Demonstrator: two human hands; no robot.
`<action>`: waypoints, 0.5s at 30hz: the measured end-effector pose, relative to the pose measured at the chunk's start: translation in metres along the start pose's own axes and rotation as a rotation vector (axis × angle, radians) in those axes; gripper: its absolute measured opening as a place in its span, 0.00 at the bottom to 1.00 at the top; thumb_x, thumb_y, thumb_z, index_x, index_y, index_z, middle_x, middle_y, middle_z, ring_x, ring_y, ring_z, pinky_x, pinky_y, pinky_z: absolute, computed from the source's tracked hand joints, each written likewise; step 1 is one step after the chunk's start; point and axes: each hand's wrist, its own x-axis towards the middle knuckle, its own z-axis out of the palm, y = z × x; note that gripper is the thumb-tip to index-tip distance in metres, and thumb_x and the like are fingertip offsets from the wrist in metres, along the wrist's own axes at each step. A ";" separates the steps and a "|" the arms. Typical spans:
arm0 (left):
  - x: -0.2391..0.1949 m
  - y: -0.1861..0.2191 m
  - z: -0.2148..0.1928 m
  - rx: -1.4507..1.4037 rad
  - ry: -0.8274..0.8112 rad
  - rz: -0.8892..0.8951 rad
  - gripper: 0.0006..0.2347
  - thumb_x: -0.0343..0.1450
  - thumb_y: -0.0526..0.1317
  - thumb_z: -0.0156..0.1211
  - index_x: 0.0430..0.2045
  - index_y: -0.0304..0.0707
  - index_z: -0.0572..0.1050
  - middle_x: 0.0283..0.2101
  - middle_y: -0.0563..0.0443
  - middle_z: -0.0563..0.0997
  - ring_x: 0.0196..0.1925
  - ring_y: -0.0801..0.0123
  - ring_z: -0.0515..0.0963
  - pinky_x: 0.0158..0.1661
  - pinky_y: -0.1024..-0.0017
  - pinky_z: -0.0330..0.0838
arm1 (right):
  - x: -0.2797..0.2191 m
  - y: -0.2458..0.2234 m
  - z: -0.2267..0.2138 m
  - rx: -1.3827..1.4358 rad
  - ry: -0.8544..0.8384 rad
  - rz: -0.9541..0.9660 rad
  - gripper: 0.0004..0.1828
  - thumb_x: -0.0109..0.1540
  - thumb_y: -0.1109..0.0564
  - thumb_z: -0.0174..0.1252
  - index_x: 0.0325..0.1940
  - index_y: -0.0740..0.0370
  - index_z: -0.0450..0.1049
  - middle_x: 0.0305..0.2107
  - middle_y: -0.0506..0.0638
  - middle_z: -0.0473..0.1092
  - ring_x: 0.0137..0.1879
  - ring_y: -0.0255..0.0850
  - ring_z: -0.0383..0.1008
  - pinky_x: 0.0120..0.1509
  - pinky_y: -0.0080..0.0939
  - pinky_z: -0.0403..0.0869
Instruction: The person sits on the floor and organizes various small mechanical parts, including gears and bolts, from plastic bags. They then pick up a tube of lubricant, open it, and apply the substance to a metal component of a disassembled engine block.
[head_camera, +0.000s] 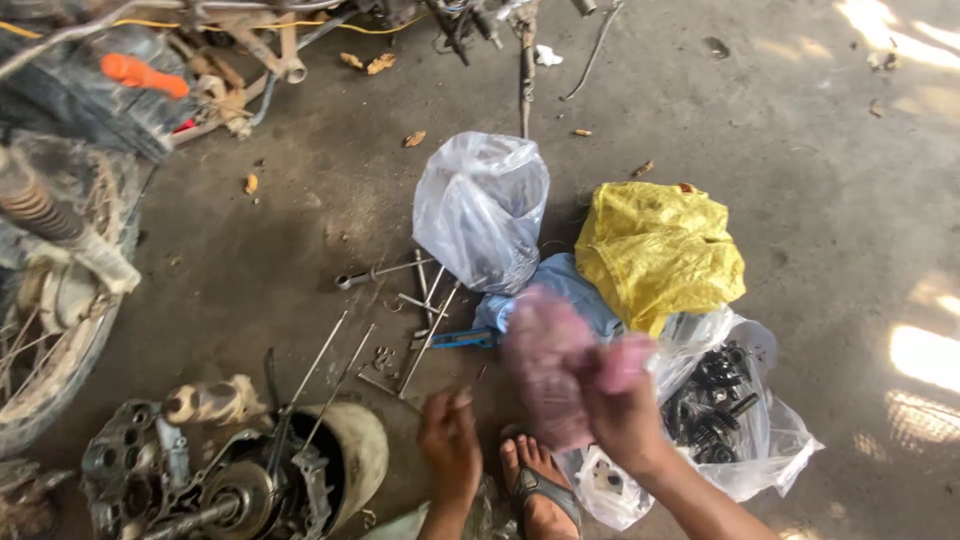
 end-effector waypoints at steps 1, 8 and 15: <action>0.008 0.025 0.027 0.139 -0.138 0.242 0.06 0.75 0.37 0.56 0.41 0.36 0.77 0.37 0.50 0.78 0.37 0.67 0.77 0.38 0.71 0.74 | 0.002 -0.016 -0.019 -0.125 0.133 0.040 0.10 0.62 0.72 0.53 0.44 0.66 0.76 0.38 0.52 0.76 0.44 0.40 0.77 0.49 0.37 0.76; 0.025 0.054 0.206 0.859 -0.904 0.858 0.06 0.65 0.32 0.60 0.30 0.39 0.83 0.67 0.40 0.66 0.70 0.46 0.66 0.62 0.42 0.61 | 0.006 -0.059 -0.128 -0.406 0.538 -0.035 0.07 0.69 0.69 0.53 0.47 0.70 0.76 0.38 0.48 0.76 0.42 0.31 0.74 0.50 0.31 0.72; 0.052 -0.011 0.261 1.378 -0.988 1.094 0.13 0.63 0.29 0.57 0.38 0.41 0.82 0.75 0.48 0.49 0.76 0.50 0.49 0.65 0.30 0.44 | 0.000 -0.050 -0.178 -0.433 0.796 0.304 0.09 0.73 0.57 0.58 0.45 0.67 0.77 0.21 0.44 0.67 0.28 0.28 0.64 0.32 0.30 0.62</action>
